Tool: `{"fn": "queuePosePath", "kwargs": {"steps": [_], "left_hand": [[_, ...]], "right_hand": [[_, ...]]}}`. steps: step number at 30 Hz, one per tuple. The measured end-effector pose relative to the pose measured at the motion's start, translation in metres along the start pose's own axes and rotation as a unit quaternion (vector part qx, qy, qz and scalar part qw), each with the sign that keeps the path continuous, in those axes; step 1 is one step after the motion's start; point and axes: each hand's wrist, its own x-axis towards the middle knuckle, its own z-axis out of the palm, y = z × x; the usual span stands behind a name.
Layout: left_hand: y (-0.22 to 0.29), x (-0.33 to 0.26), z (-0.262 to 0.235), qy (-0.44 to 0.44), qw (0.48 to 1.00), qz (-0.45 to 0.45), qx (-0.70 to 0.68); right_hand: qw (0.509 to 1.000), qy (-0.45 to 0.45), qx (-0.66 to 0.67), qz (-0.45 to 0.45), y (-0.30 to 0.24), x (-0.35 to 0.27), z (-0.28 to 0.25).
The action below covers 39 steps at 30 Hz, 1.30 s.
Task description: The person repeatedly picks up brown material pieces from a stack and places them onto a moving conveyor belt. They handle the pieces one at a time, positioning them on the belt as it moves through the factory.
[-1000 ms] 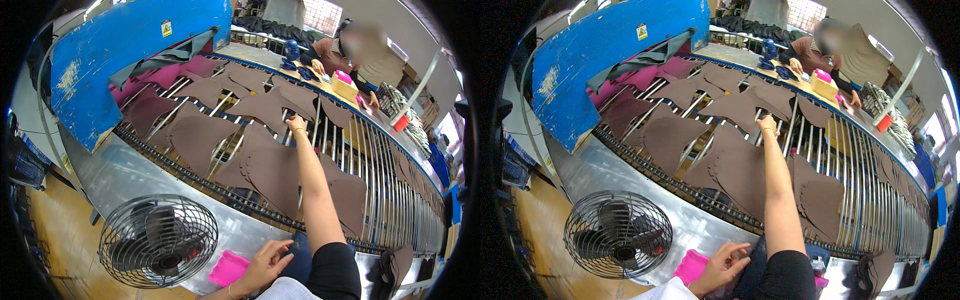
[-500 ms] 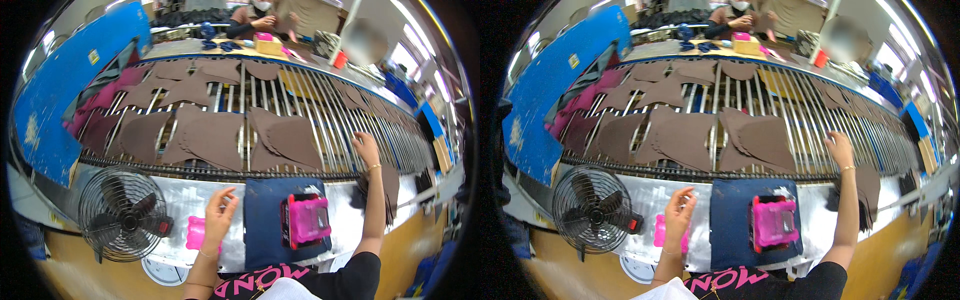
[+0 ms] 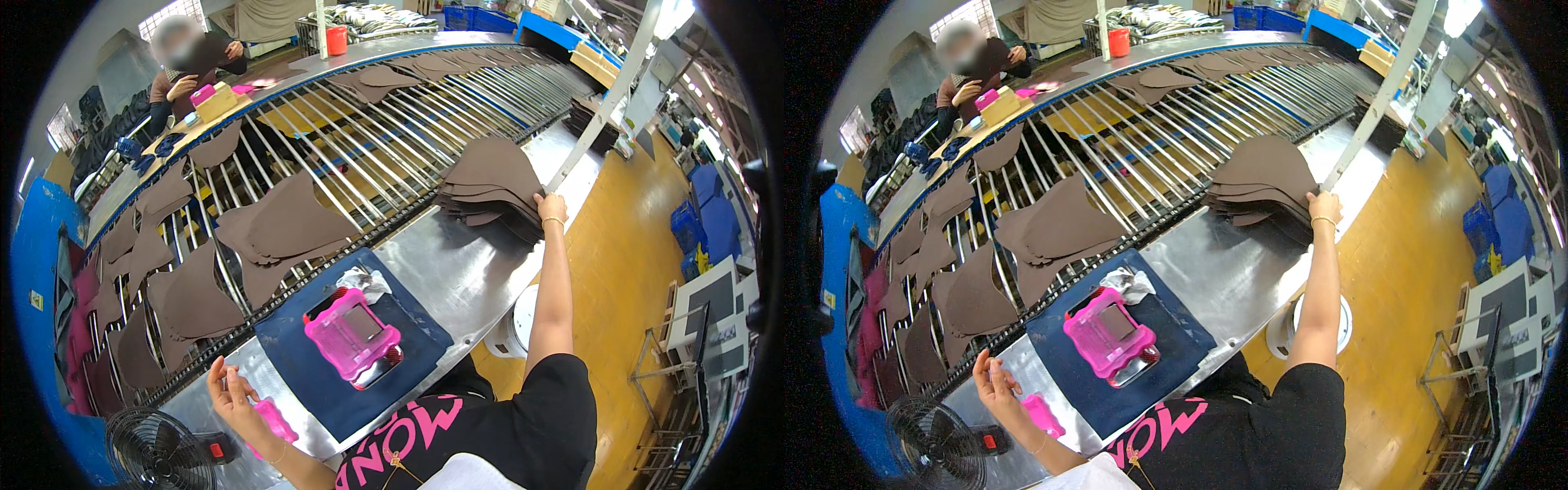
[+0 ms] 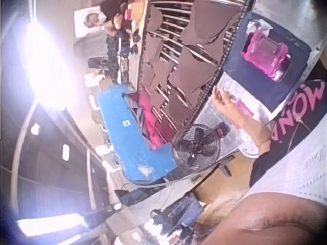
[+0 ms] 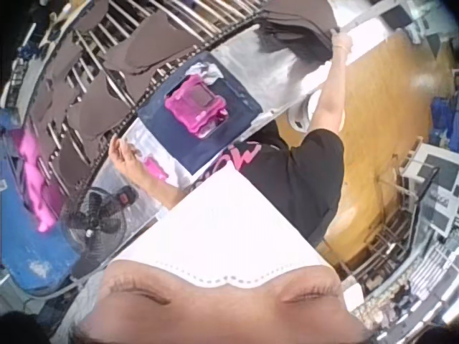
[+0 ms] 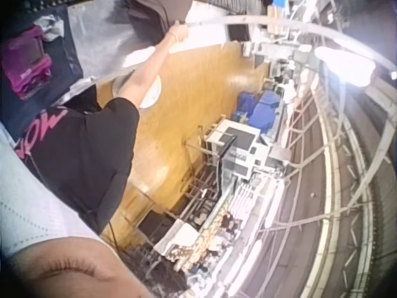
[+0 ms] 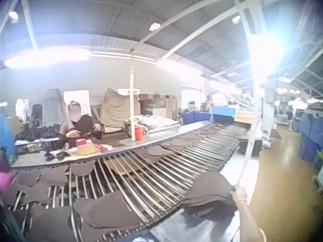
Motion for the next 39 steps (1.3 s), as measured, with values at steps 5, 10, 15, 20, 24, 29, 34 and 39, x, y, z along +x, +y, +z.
{"fn": "queuePosePath", "kwargs": {"steps": [5, 10, 15, 20, 24, 29, 34, 39], "left_hand": [[0.009, -0.015, 0.019, -0.02, 0.999, 0.011, 0.028], [0.022, -0.024, 0.035, -0.007, 0.999, -0.007, 0.039], [0.028, -0.021, 0.046, -0.04, 0.998, 0.001, 0.044], [0.032, -0.01, 0.066, -0.126, 0.989, 0.004, 0.071], [0.032, 0.0, 0.091, -0.142, 0.986, 0.074, 0.038], [0.048, 0.003, 0.078, -0.211, 0.973, -0.086, -0.023], [0.07, 0.019, 0.014, -0.107, 0.99, 0.006, 0.09], [0.092, 0.022, -0.026, -0.042, 0.985, 0.076, 0.146]], "right_hand": [[0.998, -0.023, -0.045, -0.021, -0.022, -0.012, -0.022], [0.993, 0.014, -0.07, -0.093, -0.018, -0.001, -0.023], [0.971, -0.06, 0.134, -0.188, -0.049, -0.034, -0.088], [0.849, -0.122, 0.417, -0.299, -0.084, -0.108, -0.158], [0.693, -0.278, 0.57, -0.342, -0.107, -0.162, -0.156], [0.511, -0.458, 0.619, -0.383, -0.13, -0.241, -0.121], [0.54, -0.361, 0.551, -0.523, -0.158, -0.29, -0.096], [0.545, -0.289, 0.458, -0.64, -0.173, -0.314, -0.082]]}}
